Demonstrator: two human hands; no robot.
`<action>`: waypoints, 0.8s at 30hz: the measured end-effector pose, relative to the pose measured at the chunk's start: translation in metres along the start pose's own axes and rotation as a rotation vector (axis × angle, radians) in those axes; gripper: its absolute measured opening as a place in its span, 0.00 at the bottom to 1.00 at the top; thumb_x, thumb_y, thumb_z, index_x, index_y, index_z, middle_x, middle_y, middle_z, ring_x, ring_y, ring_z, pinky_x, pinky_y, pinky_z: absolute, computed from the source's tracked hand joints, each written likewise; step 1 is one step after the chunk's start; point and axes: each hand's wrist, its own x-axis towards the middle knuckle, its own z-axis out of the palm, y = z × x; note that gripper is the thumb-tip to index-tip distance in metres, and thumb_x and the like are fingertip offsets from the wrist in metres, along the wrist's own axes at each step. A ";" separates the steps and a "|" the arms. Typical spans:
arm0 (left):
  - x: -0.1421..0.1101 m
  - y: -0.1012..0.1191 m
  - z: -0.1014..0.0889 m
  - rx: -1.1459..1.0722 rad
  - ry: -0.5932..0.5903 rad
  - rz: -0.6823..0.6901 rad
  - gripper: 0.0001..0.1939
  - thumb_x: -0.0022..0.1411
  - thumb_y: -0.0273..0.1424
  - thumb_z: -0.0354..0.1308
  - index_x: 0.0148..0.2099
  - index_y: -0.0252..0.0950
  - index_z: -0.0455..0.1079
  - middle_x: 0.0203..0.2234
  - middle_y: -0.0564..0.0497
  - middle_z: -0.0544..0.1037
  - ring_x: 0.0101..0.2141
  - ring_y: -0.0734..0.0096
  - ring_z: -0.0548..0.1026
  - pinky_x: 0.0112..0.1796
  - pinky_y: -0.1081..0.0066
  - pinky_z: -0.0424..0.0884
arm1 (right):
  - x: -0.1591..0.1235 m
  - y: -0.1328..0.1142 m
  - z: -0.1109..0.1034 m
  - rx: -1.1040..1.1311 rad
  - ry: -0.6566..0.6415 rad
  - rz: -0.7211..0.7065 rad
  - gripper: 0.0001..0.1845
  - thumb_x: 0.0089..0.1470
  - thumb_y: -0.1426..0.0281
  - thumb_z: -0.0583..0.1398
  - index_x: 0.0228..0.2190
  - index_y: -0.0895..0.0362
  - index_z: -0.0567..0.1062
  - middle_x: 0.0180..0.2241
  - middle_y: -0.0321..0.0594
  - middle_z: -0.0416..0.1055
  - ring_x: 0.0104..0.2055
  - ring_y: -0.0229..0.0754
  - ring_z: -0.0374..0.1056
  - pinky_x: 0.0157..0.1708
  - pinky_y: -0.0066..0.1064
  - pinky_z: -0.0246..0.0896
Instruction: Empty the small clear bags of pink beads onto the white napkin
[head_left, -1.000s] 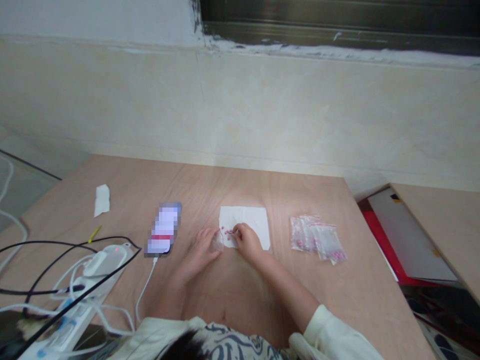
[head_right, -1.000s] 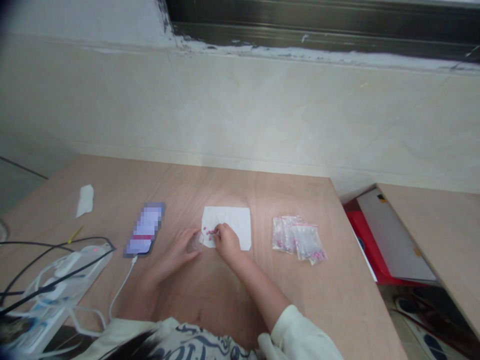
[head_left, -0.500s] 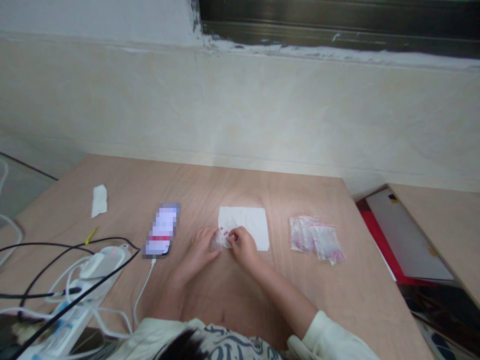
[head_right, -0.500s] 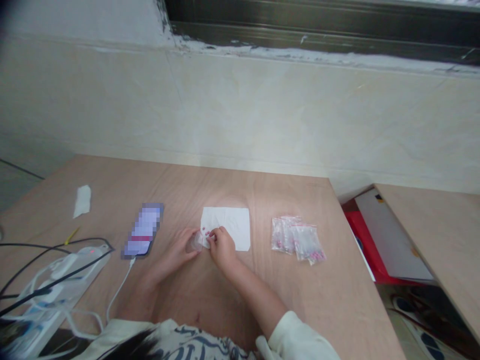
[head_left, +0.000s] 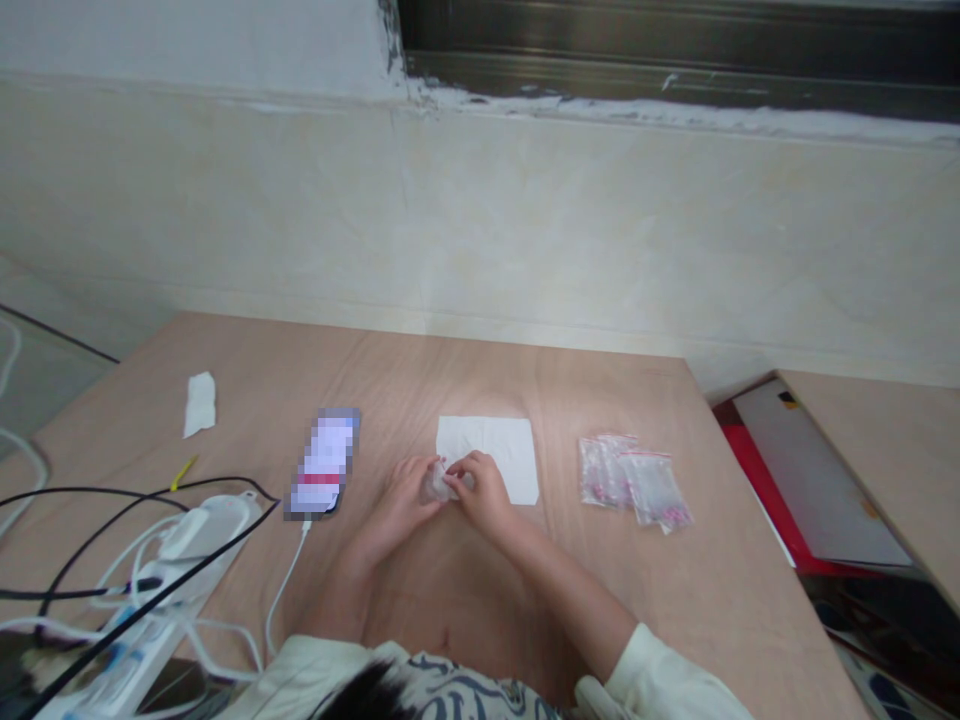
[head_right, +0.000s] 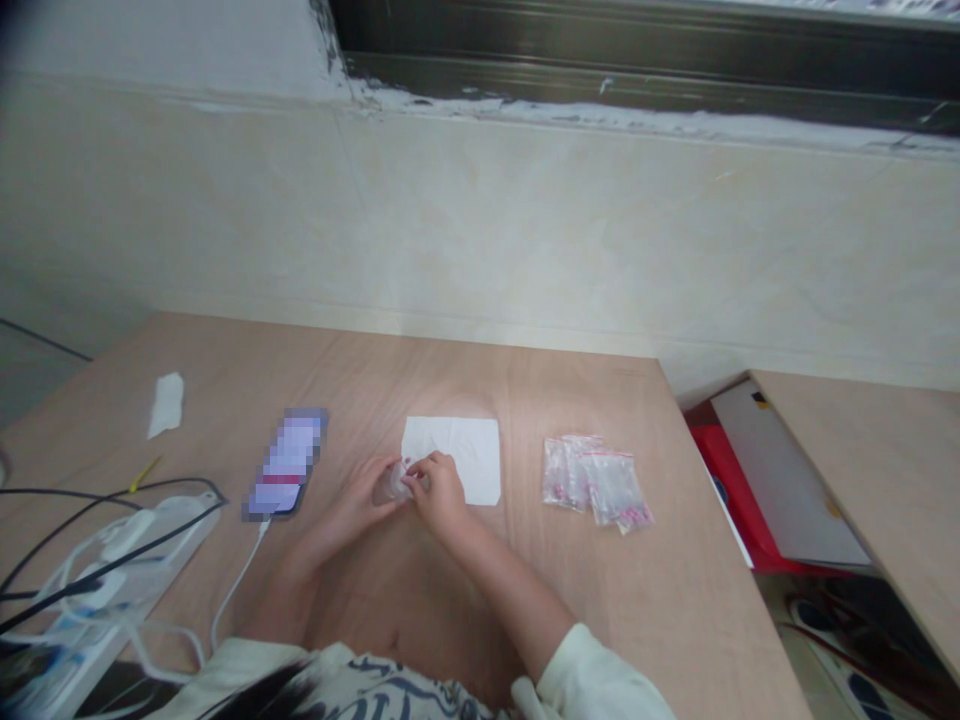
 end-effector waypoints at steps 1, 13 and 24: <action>0.000 -0.001 0.001 0.006 0.004 -0.001 0.23 0.44 0.28 0.58 0.45 0.36 0.61 0.40 0.47 0.69 0.43 0.60 0.65 0.44 0.62 0.60 | 0.000 -0.002 0.001 0.026 -0.004 -0.009 0.04 0.46 0.73 0.56 0.28 0.57 0.71 0.28 0.39 0.65 0.35 0.39 0.59 0.37 0.30 0.54; 0.000 0.013 -0.011 0.056 -0.018 -0.078 0.23 0.42 0.27 0.58 0.44 0.35 0.62 0.40 0.45 0.70 0.44 0.58 0.65 0.45 0.61 0.59 | 0.009 0.005 0.000 -0.122 -0.014 -0.023 0.05 0.45 0.77 0.55 0.24 0.58 0.70 0.29 0.41 0.65 0.35 0.41 0.58 0.35 0.30 0.53; -0.001 0.014 -0.014 0.047 -0.010 -0.084 0.23 0.43 0.27 0.57 0.45 0.34 0.61 0.42 0.44 0.69 0.45 0.59 0.64 0.46 0.62 0.58 | 0.008 0.004 0.004 -0.257 -0.044 -0.041 0.07 0.46 0.78 0.53 0.28 0.58 0.70 0.30 0.42 0.66 0.35 0.42 0.57 0.34 0.30 0.52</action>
